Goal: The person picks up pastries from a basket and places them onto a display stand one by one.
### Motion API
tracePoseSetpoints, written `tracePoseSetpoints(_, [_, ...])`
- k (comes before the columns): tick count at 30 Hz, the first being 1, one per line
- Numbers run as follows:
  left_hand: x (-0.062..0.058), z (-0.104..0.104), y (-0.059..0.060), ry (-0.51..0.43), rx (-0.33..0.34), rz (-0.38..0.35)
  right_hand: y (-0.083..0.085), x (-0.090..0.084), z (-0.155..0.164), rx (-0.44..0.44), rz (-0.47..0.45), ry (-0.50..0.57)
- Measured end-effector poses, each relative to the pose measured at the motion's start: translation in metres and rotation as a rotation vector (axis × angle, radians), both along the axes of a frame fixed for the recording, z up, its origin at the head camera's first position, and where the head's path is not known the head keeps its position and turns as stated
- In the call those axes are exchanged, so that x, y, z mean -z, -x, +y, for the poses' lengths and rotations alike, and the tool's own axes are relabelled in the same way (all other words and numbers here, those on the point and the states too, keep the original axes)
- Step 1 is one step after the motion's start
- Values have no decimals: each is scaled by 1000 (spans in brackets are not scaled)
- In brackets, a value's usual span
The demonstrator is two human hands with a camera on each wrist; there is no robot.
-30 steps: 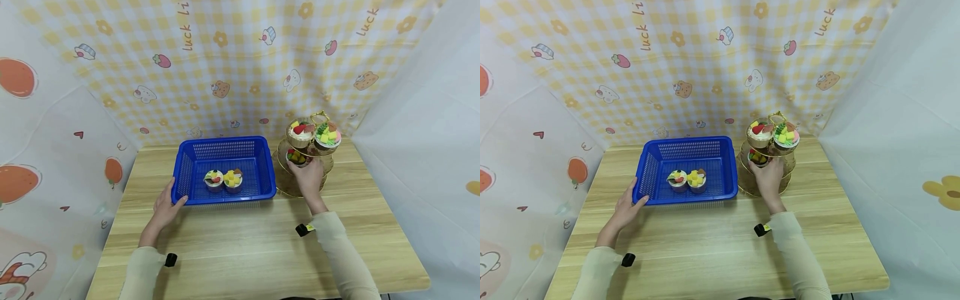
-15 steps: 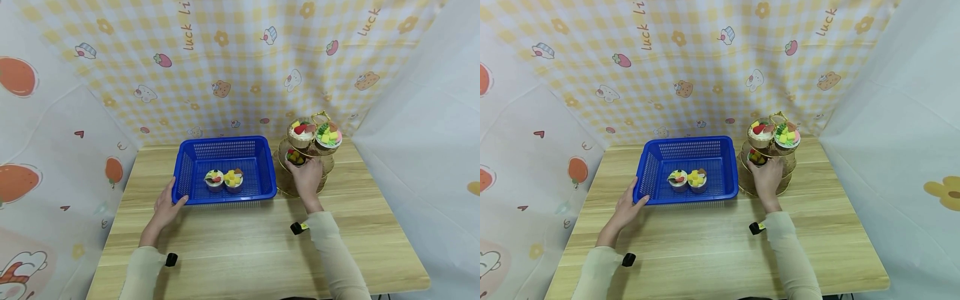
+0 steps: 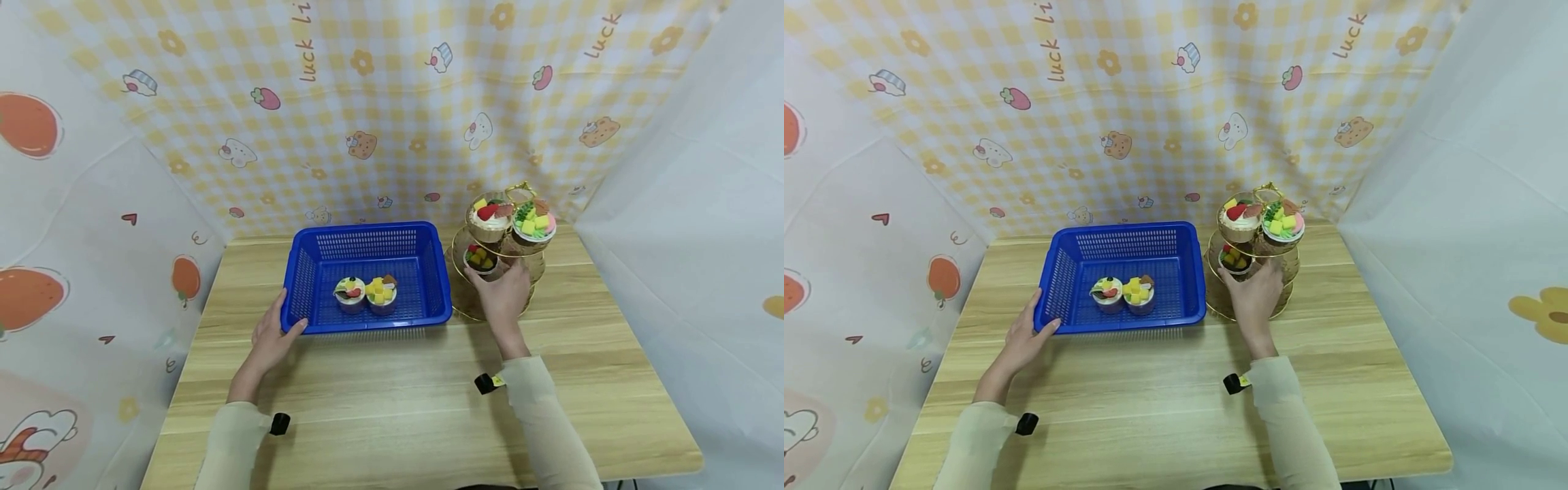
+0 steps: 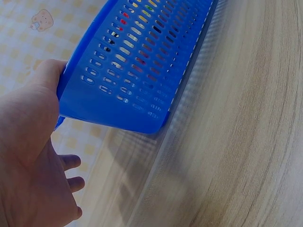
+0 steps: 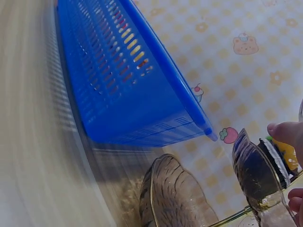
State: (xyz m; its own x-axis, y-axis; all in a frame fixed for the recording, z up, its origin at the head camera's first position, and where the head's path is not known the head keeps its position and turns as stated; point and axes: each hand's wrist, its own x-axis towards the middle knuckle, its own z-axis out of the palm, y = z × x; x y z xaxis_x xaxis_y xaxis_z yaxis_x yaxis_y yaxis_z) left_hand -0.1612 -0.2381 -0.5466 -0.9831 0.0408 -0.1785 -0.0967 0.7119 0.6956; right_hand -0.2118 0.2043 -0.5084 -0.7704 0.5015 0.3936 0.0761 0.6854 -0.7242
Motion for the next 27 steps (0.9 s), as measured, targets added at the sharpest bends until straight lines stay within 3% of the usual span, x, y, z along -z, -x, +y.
tracePoseSetpoints(6, [1, 0, 0, -4, 0, -2, -25, -4, 2, -65, 104, 88])
tracePoseSetpoints(12, [-1, 0, 0, -4, -2, -5, -47, -5, 1, -85, 133, 49])
tracePoseSetpoints(15, [-1, 0, 0, -3, -6, -5, -53, -8, -4, -135, 154, 32])
tracePoseSetpoints(21, [1, 1, 1, 2, -8, -10, -51, -17, -17, -339, 177, -37])
tracePoseSetpoints(27, [1, 0, 0, 4, -5, -15, -40, -38, -38, -580, 37, -170])
